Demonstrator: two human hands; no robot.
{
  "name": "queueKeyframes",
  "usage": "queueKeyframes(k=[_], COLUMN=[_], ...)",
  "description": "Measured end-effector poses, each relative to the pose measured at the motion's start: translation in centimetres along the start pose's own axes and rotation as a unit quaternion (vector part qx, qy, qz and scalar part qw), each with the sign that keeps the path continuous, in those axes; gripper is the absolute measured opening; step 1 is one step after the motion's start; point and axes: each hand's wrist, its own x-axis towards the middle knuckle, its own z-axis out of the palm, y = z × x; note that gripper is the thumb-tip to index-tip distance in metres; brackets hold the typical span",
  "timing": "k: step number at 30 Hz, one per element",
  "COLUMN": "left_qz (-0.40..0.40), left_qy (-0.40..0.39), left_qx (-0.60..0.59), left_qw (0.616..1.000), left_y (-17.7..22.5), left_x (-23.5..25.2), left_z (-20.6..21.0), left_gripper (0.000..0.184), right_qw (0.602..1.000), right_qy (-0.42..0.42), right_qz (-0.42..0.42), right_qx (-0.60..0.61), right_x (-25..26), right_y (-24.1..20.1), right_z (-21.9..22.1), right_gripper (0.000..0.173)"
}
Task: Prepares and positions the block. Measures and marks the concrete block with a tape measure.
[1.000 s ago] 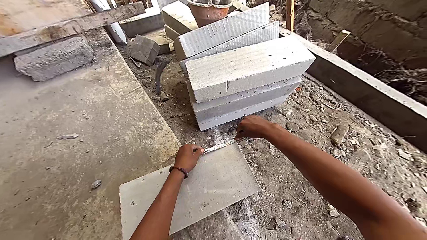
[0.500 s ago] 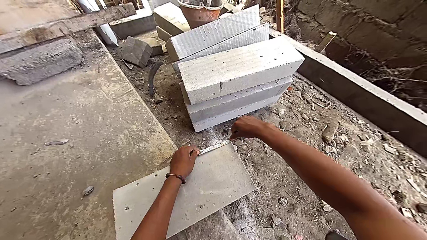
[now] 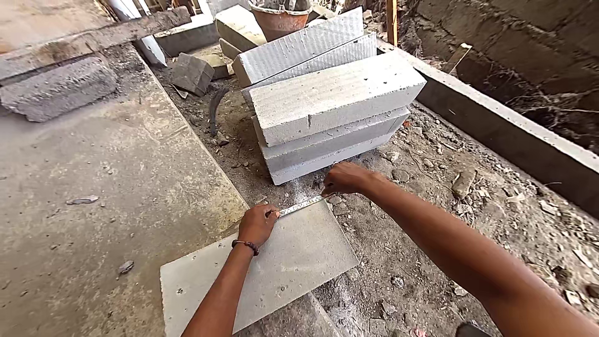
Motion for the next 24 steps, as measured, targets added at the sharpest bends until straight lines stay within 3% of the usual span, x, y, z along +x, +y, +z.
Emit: queueKeyframes(k=[15, 24], left_qz=[-0.099, -0.094], left_qy=[-0.099, -0.082], left_qx=[-0.099, -0.065], left_qw=[0.985, 0.990], left_y=[0.2, 1.8], left_x=[1.7, -0.1], left_z=[-1.2, -1.9], left_gripper=[0.023, 0.023], right_qw=[1.000, 1.000], right_qy=[-0.003, -0.003], right_qz=[0.011, 0.005], right_qx=[0.012, 0.008], right_x=[-0.3, -0.1], right_y=[-0.3, -0.2], right_z=[-0.1, -0.2], right_gripper=[0.046, 0.047])
